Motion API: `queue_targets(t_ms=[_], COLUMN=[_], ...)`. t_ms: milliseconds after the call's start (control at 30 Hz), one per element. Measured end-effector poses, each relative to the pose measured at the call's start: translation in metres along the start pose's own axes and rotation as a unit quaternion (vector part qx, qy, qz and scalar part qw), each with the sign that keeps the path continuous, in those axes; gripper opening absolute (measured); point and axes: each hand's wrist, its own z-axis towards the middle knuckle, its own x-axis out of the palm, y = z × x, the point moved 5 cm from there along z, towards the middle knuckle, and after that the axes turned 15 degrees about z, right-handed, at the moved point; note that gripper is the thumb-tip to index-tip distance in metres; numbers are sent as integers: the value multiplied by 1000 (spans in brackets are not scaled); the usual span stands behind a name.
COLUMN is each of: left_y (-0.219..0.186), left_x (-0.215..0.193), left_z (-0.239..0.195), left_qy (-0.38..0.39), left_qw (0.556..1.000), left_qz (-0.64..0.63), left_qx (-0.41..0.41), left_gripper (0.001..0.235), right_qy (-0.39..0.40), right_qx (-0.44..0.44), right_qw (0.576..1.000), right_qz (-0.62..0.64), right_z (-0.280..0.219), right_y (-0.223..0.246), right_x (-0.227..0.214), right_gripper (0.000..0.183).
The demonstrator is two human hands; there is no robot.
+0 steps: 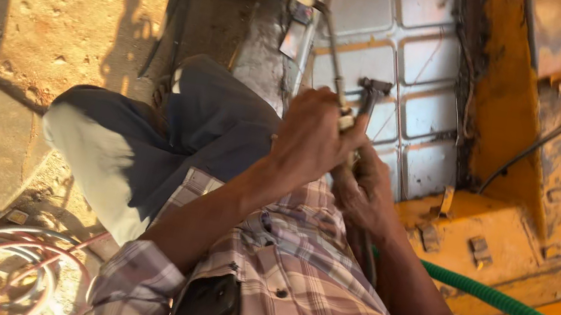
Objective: The person welds a metal surface using a welding torch and filler rod, then repeatedly strikes the weld with a hammer to clean or shape it. The person continues alternating between welding and hammering along the seam.
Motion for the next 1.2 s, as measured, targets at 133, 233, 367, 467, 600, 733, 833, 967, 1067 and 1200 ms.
queue_targets(t_ms=[133, 233, 367, 467, 600, 733, 833, 967, 1067, 1200], left_y=[-5, -6, 12, 25, 40, 48, 51, 47, 41, 37], left_x=[34, 36, 67, 89, 100, 102, 100, 95, 67, 13], left_z=[14, 8, -2, -5, -14, -16, -12, -11, -18, -38], left_qy=[46, -189, -198, -135, -111, -134, -113, -113, -184, -243], left_qw=[996, 959, 931, 920, 906, 902, 923, 936, 936, 938], left_qz=[54, 145, 181, 213, 256, 283, 228, 176, 80, -49], left_qx=[49, 154, 248, 301, 317, 298, 289, 283, 288, 242], left_gripper=[50, 60, 48, 48, 45, 47, 50, 52, 51, 46], right_qy=[-108, -159, -173, -150, -124, -135, -151, -160, -186, -129], right_qx=[33, 64, 4, 117, 138, 72, 71, 88, 64, 82], right_qw=[964, 915, 902, 890, 892, 906, 916, 924, 937, 987], right_qz=[-241, -367, -396, -415, -413, -395, -364, -337, -290, -56], right_z=[0, 12, 24, 33, 40, 48, 54, 53, 49, 33], right_y=[-1, -12, -27, -49, -65, -77, -82, -78, -60, -44], right_x=[-26, -43, -50, -49, -36, -22, -19, -24, -33, -43], right_gripper=[31, 35, 40, 42, 40, 35, 33, 37, 34, 42])
